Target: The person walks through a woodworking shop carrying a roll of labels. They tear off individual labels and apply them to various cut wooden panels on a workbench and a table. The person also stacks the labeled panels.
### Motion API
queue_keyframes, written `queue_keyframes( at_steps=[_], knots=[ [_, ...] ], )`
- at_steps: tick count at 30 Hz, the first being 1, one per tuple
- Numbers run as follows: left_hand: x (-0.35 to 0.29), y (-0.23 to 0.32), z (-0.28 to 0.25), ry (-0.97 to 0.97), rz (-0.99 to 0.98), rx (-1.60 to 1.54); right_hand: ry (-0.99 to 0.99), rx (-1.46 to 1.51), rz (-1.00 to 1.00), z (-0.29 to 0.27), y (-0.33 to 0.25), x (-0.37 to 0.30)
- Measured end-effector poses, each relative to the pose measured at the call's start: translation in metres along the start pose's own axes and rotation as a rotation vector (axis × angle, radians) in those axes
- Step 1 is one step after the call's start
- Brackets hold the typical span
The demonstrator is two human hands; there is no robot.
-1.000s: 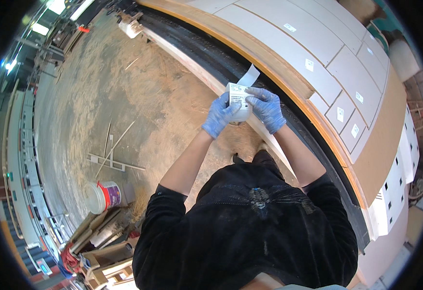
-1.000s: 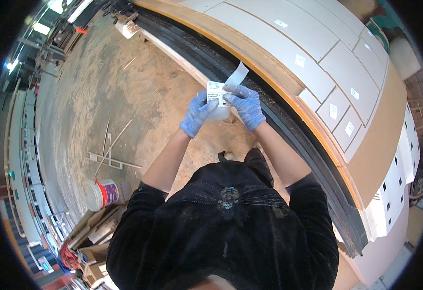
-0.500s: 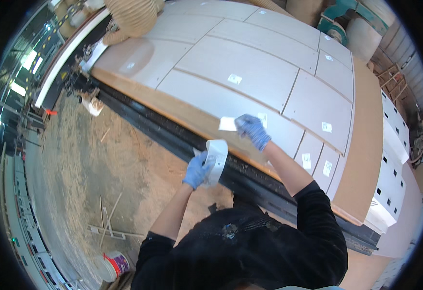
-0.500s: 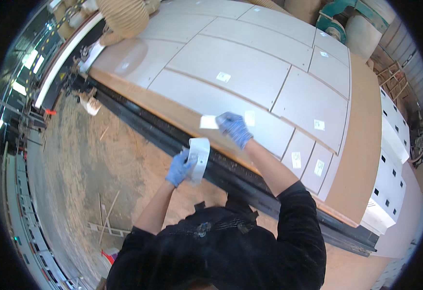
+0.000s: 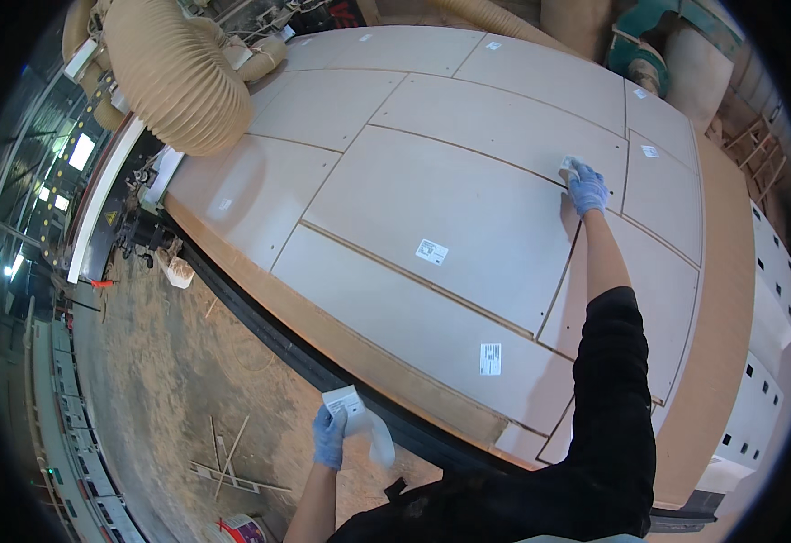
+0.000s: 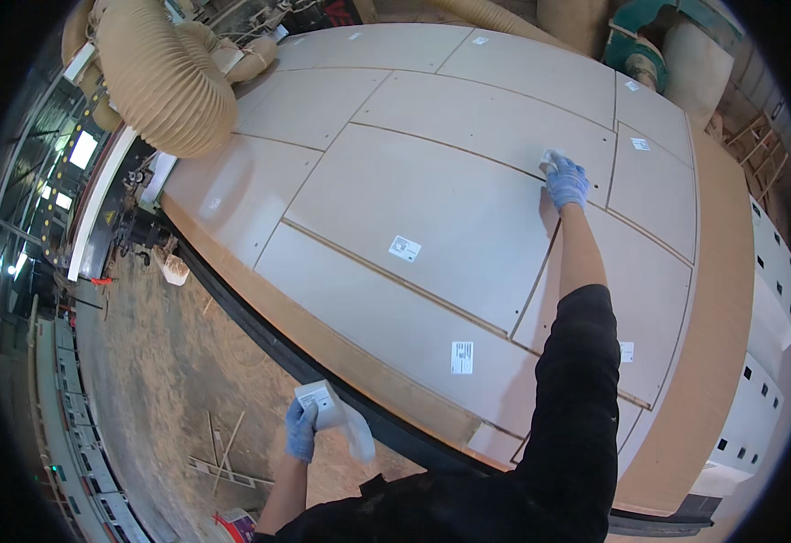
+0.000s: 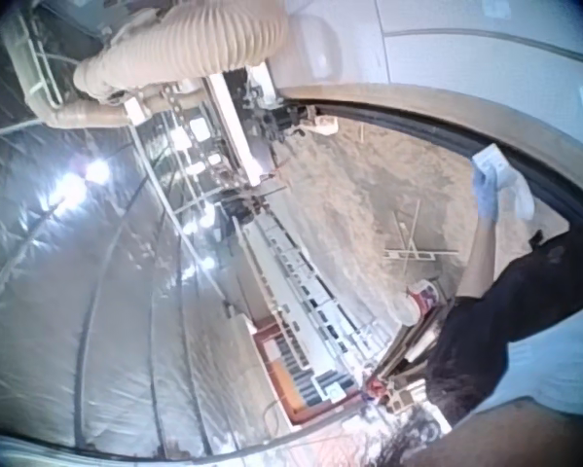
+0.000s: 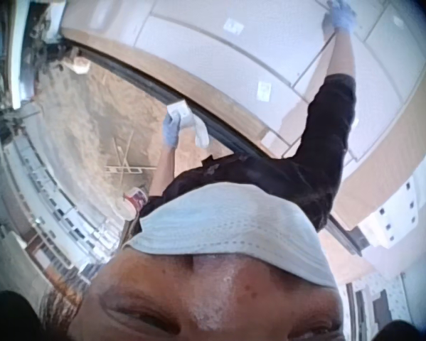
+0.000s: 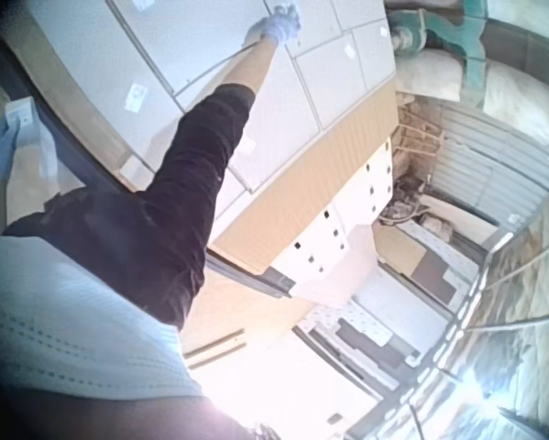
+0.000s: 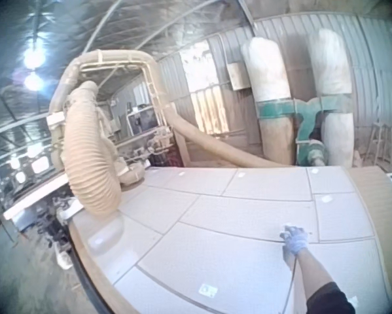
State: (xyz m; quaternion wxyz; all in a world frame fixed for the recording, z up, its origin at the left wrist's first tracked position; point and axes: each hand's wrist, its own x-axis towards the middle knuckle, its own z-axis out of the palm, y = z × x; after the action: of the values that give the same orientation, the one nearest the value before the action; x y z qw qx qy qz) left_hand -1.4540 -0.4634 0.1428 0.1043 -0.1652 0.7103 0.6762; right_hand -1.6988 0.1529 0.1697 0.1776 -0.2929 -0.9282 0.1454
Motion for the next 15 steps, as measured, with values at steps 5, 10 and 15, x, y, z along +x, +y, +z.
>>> queue_keyframes(
  at_steps=[5, 10, 15],
  knots=[
    [-0.001, -0.003, 0.009, 0.113, -0.105, -0.010, -0.199, -0.445, 0.047, 0.024, -0.013, 0.025],
    [0.014, 0.013, 0.014, -0.042, -0.081, 0.032, -0.169, -0.472, 0.014, 0.036, -0.011, -0.009],
    [0.013, 0.026, 0.004, -0.050, -0.038, -0.055, -0.516, -0.077, -0.148, -0.001, -0.046, -0.060]
  ],
)
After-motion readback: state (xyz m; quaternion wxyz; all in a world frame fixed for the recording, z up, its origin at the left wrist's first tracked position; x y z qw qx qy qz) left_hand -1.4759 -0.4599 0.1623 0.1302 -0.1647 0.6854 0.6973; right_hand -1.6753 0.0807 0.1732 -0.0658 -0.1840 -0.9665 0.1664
